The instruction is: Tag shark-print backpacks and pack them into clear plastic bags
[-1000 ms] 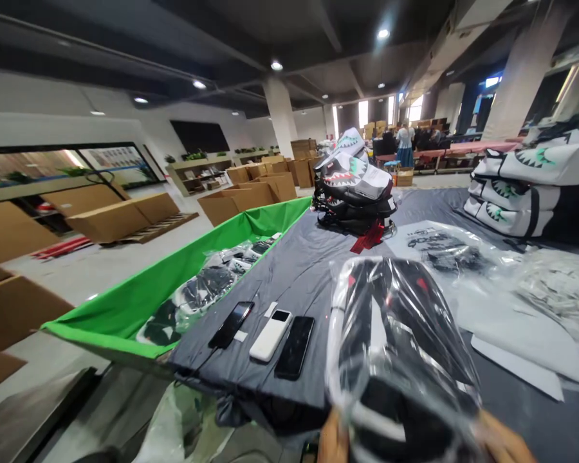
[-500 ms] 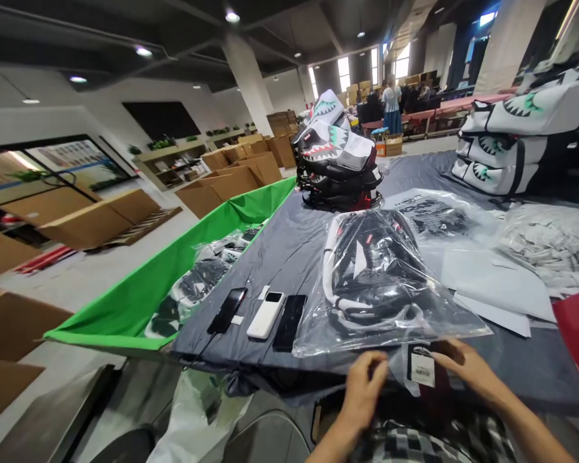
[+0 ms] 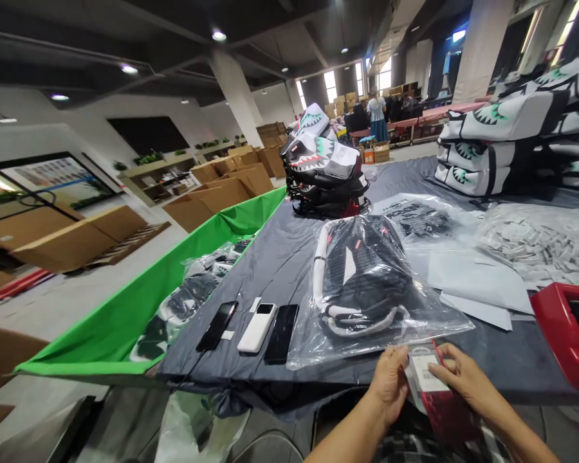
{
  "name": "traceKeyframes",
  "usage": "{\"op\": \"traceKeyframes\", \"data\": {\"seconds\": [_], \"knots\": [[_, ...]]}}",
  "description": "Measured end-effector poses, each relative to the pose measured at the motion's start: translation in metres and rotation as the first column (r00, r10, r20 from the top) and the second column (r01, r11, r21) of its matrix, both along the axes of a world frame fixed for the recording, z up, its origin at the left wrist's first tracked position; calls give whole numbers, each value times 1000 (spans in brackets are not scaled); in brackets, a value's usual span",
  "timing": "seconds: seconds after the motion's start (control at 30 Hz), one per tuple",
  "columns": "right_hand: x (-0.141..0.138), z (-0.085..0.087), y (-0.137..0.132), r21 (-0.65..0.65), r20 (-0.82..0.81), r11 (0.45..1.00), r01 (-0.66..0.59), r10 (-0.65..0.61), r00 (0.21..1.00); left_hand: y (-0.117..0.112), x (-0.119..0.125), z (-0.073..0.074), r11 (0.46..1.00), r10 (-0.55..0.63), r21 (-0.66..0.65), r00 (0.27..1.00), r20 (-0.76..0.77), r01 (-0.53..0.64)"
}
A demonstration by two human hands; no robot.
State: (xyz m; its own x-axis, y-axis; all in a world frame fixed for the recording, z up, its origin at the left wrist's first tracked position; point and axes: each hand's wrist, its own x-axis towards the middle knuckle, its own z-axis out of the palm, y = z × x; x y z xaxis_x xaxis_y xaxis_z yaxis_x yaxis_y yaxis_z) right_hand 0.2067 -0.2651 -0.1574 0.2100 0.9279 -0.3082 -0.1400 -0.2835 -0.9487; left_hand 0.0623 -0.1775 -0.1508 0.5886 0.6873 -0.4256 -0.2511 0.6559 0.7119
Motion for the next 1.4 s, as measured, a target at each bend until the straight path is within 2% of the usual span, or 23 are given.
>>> {"op": "traceKeyframes", "data": {"seconds": [0.1, 0.17, 0.23, 0.3, 0.4, 0.47, 0.53, 0.6, 0.67, 0.73, 0.8, 0.87, 1.0, 1.03, 1.07, 1.1, 1.17, 1.2, 1.23, 1.27, 1.33, 1.37, 1.4], "knots": [[4, -1, 0, 19, 315, 1000, -12, 6, 949, -8, 0, 3, 987, -147, -69, 989, -10, 146], [16, 2, 3, 43, 482, 998, 44, -59, 874, -11, -2, 3, 985, -163, -59, 986, -35, 161], [29, 8, 11, 101, 527, 986, 130, -164, 834, -14, -4, 2, 988, -147, -47, 989, 11, 148], [35, 13, 25, 158, 432, 979, 125, -182, 883, -15, -7, 2, 981, -165, -85, 983, 84, 172], [29, 13, 46, 178, 194, 984, -8, -27, 981, -12, -13, 2, 966, -160, -186, 981, 113, 179], [19, 7, 51, 147, 21, 989, -18, 15, 1000, -8, -16, 2, 968, -132, -203, 989, 72, 144], [11, 0, 47, 108, -162, 994, 12, 6, 987, -6, -17, 2, 985, -118, -122, 993, 9, 118], [9, -6, 35, 62, -255, 998, -5, 21, 967, -7, -17, 1, 993, -104, 51, 991, -87, 109], [10, -11, 20, 34, -188, 998, -50, 56, 981, -12, -18, -3, 963, -81, 236, 976, -202, 129], [10, -17, 4, 24, -10, 998, -57, 58, 998, -19, -23, -9, 927, -69, 339, 961, -268, 161], [7, -25, -12, 26, 185, 1000, -11, 6, 983, -25, -30, -15, 917, -119, 334, 950, -290, 217], [0, -31, -27, 37, 306, 999, 20, -30, 952, -30, -38, -21, 919, -177, 289, 936, -303, 267], [-15, -40, -40, 29, 368, 996, 85, -90, 925, -36, -37, -33, 949, -151, 212, 925, -349, 235], [-17, -42, -39, 17, 373, 993, 118, -116, 920, -38, -34, -36, 952, -163, 185, 918, -361, 242], [-18, -43, -38, 5, 379, 988, 151, -142, 915, -41, -31, -38, 941, -226, 153, 897, -380, 303], [-19, -44, -35, -1, 384, 984, 180, -166, 908, -42, -28, -40, 900, -327, 140, 851, -411, 414], [-16, -45, -32, 2, 403, 973, 231, -212, 890, -43, -26, -39, 728, -518, 166, 692, -503, 665], [-14, -46, -33, 7, 426, 968, 251, -230, 875, -40, -26, -34, 623, -550, 212, 615, -565, 753], [-10, -47, -34, 11, 457, 964, 266, -242, 856, -36, -26, -27, 528, -517, 288, 572, -637, 799], [-6, -47, -37, 16, 497, 959, 282, -252, 830, -29, -26, -17, 453, -421, 386, 574, -702, 804], [1, -51, -45, 37, 602, 946, 323, -279, 749, -9, -19, 7, 290, -185, 590, 649, -738, 754], [4, -53, -49, 67, 658, 938, 339, -297, 692, 2, -10, 19, 162, -115, 674, 692, -712, 721], [6, -56, -52, 119, 708, 930, 349, -326, 627, 13, 2, 30, 27, -112, 737, 734, -670, 676]]}}
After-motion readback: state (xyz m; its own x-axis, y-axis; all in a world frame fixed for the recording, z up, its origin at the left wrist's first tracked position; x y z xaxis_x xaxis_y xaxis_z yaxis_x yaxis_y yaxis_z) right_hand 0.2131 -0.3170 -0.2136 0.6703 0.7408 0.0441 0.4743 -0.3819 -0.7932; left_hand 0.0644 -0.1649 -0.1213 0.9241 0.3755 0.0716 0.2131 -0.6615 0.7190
